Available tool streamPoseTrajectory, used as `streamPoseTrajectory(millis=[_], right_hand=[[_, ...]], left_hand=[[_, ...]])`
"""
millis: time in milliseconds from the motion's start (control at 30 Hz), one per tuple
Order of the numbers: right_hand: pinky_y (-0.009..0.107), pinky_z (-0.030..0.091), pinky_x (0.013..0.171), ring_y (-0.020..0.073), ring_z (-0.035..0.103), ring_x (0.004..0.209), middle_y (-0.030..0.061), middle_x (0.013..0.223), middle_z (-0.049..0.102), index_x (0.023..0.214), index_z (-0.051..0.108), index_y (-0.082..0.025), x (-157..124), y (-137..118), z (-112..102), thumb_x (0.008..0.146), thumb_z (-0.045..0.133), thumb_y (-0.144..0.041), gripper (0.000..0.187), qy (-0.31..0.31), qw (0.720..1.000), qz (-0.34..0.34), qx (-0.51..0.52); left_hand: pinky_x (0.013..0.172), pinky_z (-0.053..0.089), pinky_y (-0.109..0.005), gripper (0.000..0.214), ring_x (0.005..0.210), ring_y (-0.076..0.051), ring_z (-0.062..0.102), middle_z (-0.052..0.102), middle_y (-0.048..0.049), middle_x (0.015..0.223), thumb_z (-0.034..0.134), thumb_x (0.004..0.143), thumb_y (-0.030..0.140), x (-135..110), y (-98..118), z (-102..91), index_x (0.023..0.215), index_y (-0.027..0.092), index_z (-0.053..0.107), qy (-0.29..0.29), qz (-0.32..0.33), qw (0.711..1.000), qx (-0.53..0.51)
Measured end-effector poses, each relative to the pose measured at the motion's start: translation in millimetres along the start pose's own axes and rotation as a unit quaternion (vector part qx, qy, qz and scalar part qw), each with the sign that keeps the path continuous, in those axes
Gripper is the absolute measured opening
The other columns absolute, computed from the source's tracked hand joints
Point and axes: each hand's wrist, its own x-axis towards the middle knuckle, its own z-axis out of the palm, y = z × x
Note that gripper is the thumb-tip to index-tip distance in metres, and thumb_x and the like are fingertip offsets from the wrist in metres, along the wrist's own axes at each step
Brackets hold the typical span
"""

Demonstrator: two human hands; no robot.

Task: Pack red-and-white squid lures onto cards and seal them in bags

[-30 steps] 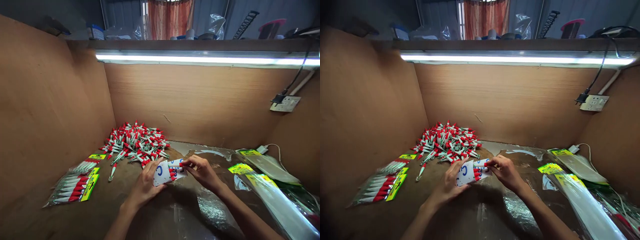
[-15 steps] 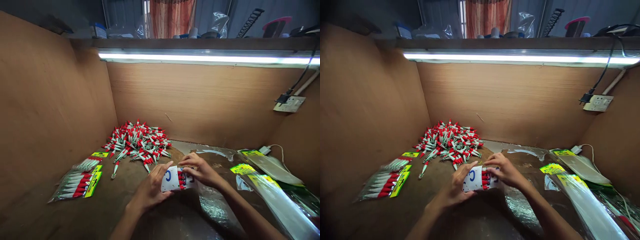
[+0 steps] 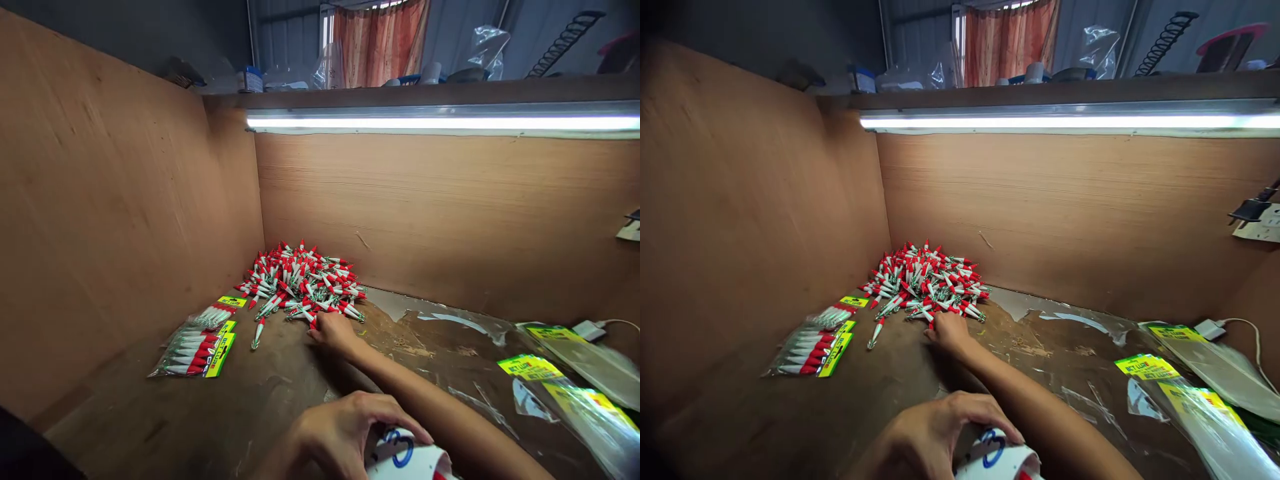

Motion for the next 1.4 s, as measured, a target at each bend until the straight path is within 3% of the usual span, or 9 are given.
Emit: streamPoseTrajectory(millis=[133,233,300,367,433,600,833,1133,1400], right_hand=[[0.038,0.048,0.083,0.0288,0.063,0.100,0.0161,0.106,0.069,0.107,0.062,-0.014,11,-20,5,0.082,0.065,-0.023,0.026,-0.029,1.000,-0.005,0.008],[0.031,0.051,0.072,0.0211,0.066,0.083,0.0074,0.094,0.070,0.117,0.057,-0.016,2,-19,-11,0.084,0.065,-0.025,0.035,-0.062,0.996,-0.012,0.055],[0.025,0.052,0.065,0.0143,0.064,0.070,0.0006,0.084,0.067,0.126,0.053,-0.020,-16,-7,-34,0.088,0.061,-0.027,0.040,-0.093,0.984,-0.019,0.148],[0.025,0.053,0.064,0.0115,0.062,0.064,-0.0017,0.079,0.065,0.129,0.052,-0.021,-42,15,-65,0.090,0.058,-0.032,0.041,-0.108,0.938,-0.020,0.330],[0.027,0.054,0.066,0.0119,0.063,0.065,-0.0007,0.078,0.065,0.122,0.057,-0.018,-77,44,-96,0.085,0.066,-0.040,0.044,-0.062,0.900,0.007,0.432],[0.028,0.054,0.071,0.0166,0.069,0.077,0.0072,0.090,0.073,0.106,0.067,-0.013,-185,113,-142,0.074,0.077,-0.044,0.045,0.119,0.890,0.144,0.415],[0.033,0.055,0.076,0.0217,0.069,0.084,0.0073,0.092,0.075,0.102,0.074,-0.016,-272,133,-127,0.078,0.072,-0.047,0.040,0.180,0.909,0.206,0.315],[0.033,0.053,0.077,0.0215,0.068,0.083,0.0059,0.091,0.075,0.095,0.076,-0.019,-276,126,-102,0.083,0.070,-0.038,0.023,0.195,0.925,0.165,0.283],[0.032,0.045,0.078,0.0222,0.061,0.090,0.0049,0.089,0.074,0.095,0.075,-0.024,-271,120,-94,0.089,0.067,-0.033,0.014,0.181,0.980,0.078,0.021]], left_hand=[[0.093,0.048,-0.036,0.090,0.107,-0.031,0.063,0.065,-0.0058,0.124,0.083,0.054,0.054,2,-16,4.0,0.135,0.023,0.059,-0.050,-0.008,0.999,0.005],[0.092,0.049,-0.036,0.083,0.106,-0.030,0.063,0.065,-0.0039,0.121,0.080,0.060,0.050,3,-19,6.3,0.136,0.024,0.058,-0.083,-0.013,0.996,0.024],[0.090,0.050,-0.037,0.078,0.104,-0.030,0.064,0.066,-0.0034,0.117,0.079,0.063,0.049,3,-19,9.1,0.135,0.025,0.059,-0.091,-0.022,0.995,0.046],[0.089,0.051,-0.037,0.076,0.102,-0.030,0.064,0.066,-0.0034,0.115,0.080,0.062,0.047,3,-18,13.3,0.133,0.027,0.060,-0.071,-0.035,0.994,0.077],[0.090,0.051,-0.039,0.078,0.103,-0.029,0.063,0.063,-0.0035,0.118,0.082,0.060,0.043,2,-17,18.2,0.133,0.031,0.058,-0.016,-0.055,0.991,0.124],[0.096,0.049,-0.043,0.081,0.114,-0.029,0.056,0.055,-0.0053,0.130,0.083,0.064,0.025,6,-20,26.0,0.137,0.034,0.047,0.122,-0.109,0.950,0.264],[0.100,0.048,-0.045,0.086,0.120,-0.029,0.053,0.052,-0.0058,0.134,0.081,0.066,0.015,15,-37,29.2,0.139,0.035,0.042,0.151,-0.091,0.934,0.311],[0.105,0.047,-0.047,0.083,0.126,-0.030,0.051,0.052,-0.0062,0.137,0.082,0.068,0.017,25,-37,36.3,0.139,0.035,0.043,0.168,-0.096,0.926,0.323],[0.105,0.046,-0.050,0.076,0.127,-0.031,0.051,0.052,-0.0084,0.138,0.079,0.073,0.022,31,-41,39.3,0.139,0.034,0.043,0.149,-0.097,0.936,0.304]])
